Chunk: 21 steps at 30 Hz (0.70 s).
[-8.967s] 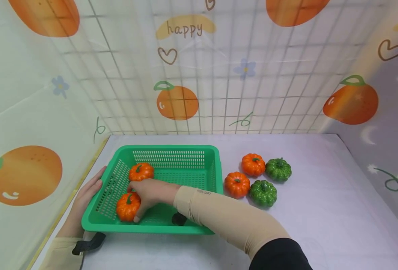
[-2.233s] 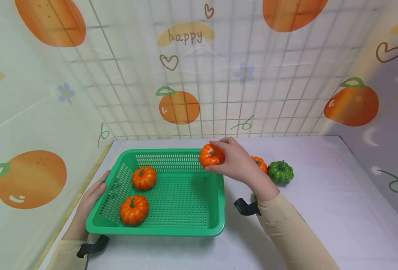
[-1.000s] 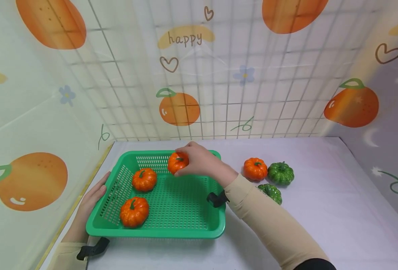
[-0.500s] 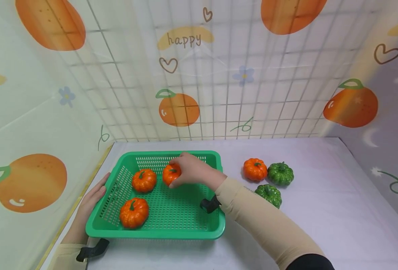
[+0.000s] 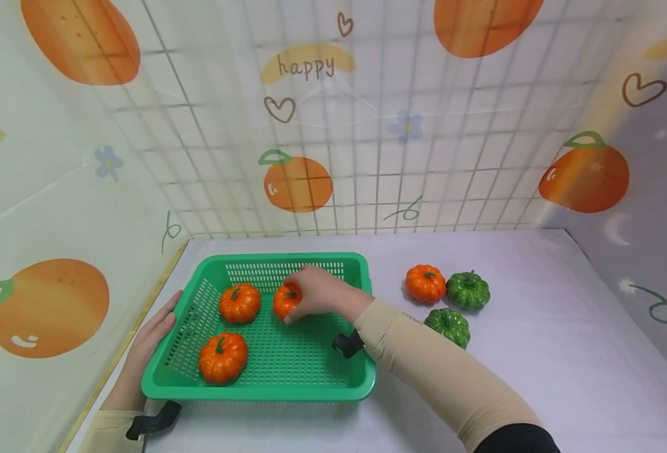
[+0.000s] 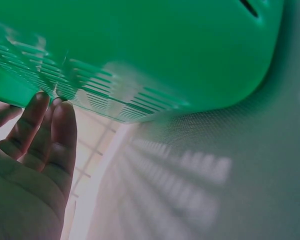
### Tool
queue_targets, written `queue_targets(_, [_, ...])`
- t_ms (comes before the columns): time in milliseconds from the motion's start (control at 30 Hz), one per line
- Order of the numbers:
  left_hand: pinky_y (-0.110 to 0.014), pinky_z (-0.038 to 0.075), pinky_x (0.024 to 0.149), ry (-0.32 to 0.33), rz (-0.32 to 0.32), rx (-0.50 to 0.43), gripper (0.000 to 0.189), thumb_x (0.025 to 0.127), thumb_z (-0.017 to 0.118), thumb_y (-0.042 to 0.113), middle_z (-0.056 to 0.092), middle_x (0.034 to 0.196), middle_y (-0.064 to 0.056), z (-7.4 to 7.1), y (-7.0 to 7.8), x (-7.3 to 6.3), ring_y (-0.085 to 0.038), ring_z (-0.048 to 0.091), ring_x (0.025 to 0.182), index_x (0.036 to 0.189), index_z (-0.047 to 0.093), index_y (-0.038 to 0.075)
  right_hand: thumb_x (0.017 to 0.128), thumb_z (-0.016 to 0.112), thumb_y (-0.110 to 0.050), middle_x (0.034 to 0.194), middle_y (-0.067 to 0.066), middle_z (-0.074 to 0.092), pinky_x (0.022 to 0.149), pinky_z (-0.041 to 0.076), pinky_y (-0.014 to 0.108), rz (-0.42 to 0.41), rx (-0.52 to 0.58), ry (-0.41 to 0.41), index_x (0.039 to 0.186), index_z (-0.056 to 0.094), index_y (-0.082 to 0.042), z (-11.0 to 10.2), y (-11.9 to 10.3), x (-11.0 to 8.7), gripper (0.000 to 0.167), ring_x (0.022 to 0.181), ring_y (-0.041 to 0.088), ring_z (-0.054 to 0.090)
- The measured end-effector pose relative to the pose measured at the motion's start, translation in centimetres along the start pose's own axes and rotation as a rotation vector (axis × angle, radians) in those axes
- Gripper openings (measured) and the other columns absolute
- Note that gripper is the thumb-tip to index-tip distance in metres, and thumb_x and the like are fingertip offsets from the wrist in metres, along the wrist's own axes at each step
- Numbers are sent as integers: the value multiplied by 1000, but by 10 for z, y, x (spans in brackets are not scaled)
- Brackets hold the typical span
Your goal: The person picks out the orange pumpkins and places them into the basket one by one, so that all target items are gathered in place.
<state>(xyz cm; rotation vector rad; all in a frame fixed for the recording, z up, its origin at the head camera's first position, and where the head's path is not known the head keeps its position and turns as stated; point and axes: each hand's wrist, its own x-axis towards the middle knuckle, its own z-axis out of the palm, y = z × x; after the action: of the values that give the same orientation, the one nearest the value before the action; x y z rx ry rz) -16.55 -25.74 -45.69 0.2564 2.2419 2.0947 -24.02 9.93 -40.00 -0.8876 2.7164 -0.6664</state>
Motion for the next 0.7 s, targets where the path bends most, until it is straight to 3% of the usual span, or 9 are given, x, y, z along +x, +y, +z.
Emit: queue_targets(700, [-15,36,98,5,-11,12,53,108,41,30,23,162,2,1,1,0,-14,18,146,158,27,23,73,88,-41,119,1,61,92,45,33,6,-13,7,130,65,-13,5,5,3,68,103,16,53])
